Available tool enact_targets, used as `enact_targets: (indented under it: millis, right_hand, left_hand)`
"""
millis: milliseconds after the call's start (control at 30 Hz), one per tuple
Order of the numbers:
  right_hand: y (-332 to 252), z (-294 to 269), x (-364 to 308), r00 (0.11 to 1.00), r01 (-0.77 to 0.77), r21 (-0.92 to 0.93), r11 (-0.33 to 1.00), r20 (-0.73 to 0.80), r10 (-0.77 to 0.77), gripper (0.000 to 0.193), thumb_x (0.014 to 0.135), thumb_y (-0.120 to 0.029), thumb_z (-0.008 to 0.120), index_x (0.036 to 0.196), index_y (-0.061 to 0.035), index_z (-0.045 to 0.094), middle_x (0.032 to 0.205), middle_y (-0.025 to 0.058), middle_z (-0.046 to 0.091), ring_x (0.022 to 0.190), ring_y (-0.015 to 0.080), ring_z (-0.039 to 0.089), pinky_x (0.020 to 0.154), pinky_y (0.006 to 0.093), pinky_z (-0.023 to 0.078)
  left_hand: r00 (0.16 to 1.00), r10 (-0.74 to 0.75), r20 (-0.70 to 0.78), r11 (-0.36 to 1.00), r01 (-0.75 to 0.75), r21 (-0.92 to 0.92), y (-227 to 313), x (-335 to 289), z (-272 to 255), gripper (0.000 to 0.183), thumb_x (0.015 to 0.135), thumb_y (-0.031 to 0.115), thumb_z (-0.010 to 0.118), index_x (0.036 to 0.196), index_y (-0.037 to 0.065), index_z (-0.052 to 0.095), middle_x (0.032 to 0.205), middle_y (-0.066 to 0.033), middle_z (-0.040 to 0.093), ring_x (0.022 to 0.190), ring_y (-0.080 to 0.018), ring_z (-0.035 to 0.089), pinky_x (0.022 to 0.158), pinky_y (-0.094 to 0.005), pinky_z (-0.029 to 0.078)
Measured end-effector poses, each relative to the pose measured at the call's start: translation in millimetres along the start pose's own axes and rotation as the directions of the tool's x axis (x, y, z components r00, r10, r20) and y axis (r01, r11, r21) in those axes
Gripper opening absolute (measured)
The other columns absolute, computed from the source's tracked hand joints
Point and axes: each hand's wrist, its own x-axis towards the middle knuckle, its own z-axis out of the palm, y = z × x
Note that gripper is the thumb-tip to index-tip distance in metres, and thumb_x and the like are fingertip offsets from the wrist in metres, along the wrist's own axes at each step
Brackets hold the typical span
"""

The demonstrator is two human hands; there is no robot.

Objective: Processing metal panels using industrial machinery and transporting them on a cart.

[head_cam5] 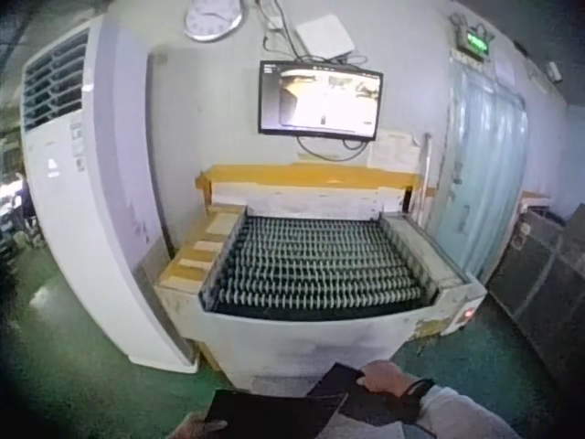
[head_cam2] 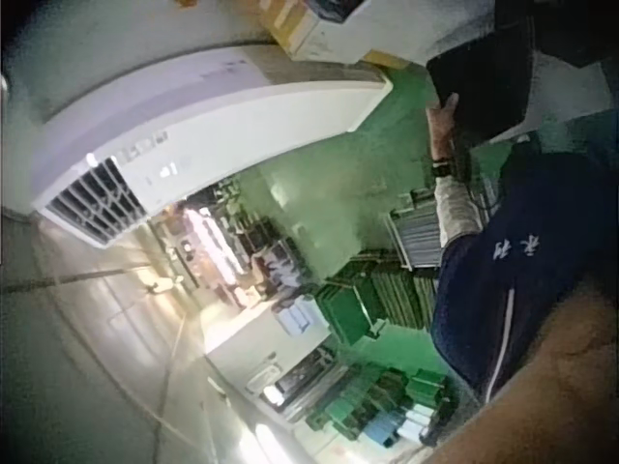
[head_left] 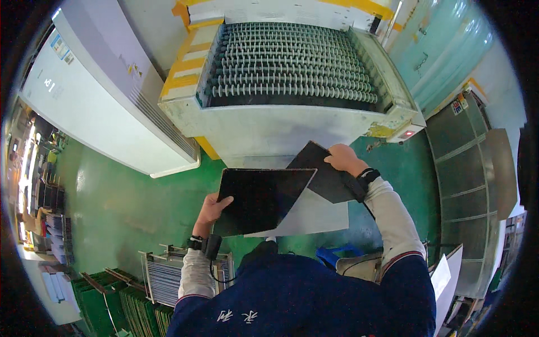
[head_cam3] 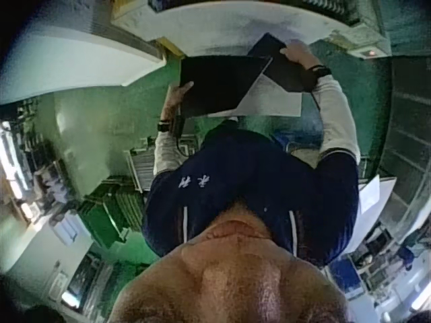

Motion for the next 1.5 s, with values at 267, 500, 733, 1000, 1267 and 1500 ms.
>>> enact_targets:
  millis: [267,500,733,1000,1267,1500]
  right_hand:
    - [-34,-4,65,0.995,0.089,-0.071,0.994,0.039,-0.087,0.032,0.078,-0.033,0.067,0.086,-0.0023,0.072,0.085,0.0235,0.067,0.082,0.0425,0.065,0.076,0.0506,0.051]
    - [-48,23,87,0.983,0.178,0.144,0.973,0.022,-0.183,0.029,0.081,-0.031,0.065,0.089,-0.0029,0.071,0.087,0.0233,0.067,0.082,0.0425,0.064,0.074,0.0514,0.050]
    - [-5,27,76,0.998,0.056,0.143,0.988,-0.031,-0.053,0.030,0.082,-0.030,0.060,0.090,-0.0024,0.069,0.088,0.0228,0.066,0.087,0.0431,0.062,0.078,0.0516,0.049]
    - [-11,11,77,0.998,-0.032,0.107,0.994,0.051,0.026,0.028,0.084,-0.032,0.061,0.096,-0.0074,0.070,0.088,0.0198,0.067,0.086,0.0409,0.063,0.076,0.0502,0.049]
    - [-16,-16,110,0.986,0.151,0.103,0.983,0.059,-0.157,0.026,0.085,-0.030,0.060,0.093,-0.0064,0.069,0.088,0.0193,0.067,0.084,0.0411,0.062,0.074,0.0515,0.047]
    - [-33,-3,132,0.983,0.155,0.071,0.985,0.090,-0.161,0.027,0.085,-0.030,0.059,0.091,-0.0053,0.068,0.088,0.0208,0.066,0.085,0.0421,0.062,0.076,0.0517,0.047]
  left_hand:
    - [0.998,0.017,0.055,0.996,-0.012,-0.084,20,48,41,0.017,0.088,0.009,0.068,0.102,0.000,0.070,0.092,0.0035,0.068,0.083,-0.0083,0.059,0.077,-0.0266,0.048]
    - [0.990,-0.051,0.135,0.998,0.055,-0.029,-13,104,67,0.026,0.087,0.023,0.070,0.098,-0.002,0.070,0.077,0.0021,0.067,0.071,-0.0088,0.059,0.067,-0.0286,0.049]
    - [0.970,0.195,0.145,0.960,-0.219,0.174,-34,156,96,0.035,0.085,0.031,0.072,0.098,-0.002,0.069,0.067,-0.0036,0.061,0.065,-0.0109,0.053,0.061,-0.0328,0.045]
    - [0.970,0.132,0.206,0.975,-0.164,0.149,-19,177,94,0.028,0.085,0.029,0.072,0.097,0.004,0.071,0.063,-0.0005,0.056,0.061,-0.0086,0.048,0.056,-0.0296,0.041]
    - [0.968,0.250,0.024,0.956,-0.250,0.154,-41,215,108,0.033,0.082,0.031,0.075,0.097,0.002,0.070,0.075,-0.0110,0.065,0.068,-0.0153,0.057,0.063,-0.0347,0.046]
    - [0.988,0.144,-0.053,0.980,-0.135,0.148,-43,221,78,0.040,0.079,0.027,0.076,0.108,0.000,0.067,0.094,-0.0162,0.071,0.087,-0.0278,0.067,0.079,-0.0381,0.050]
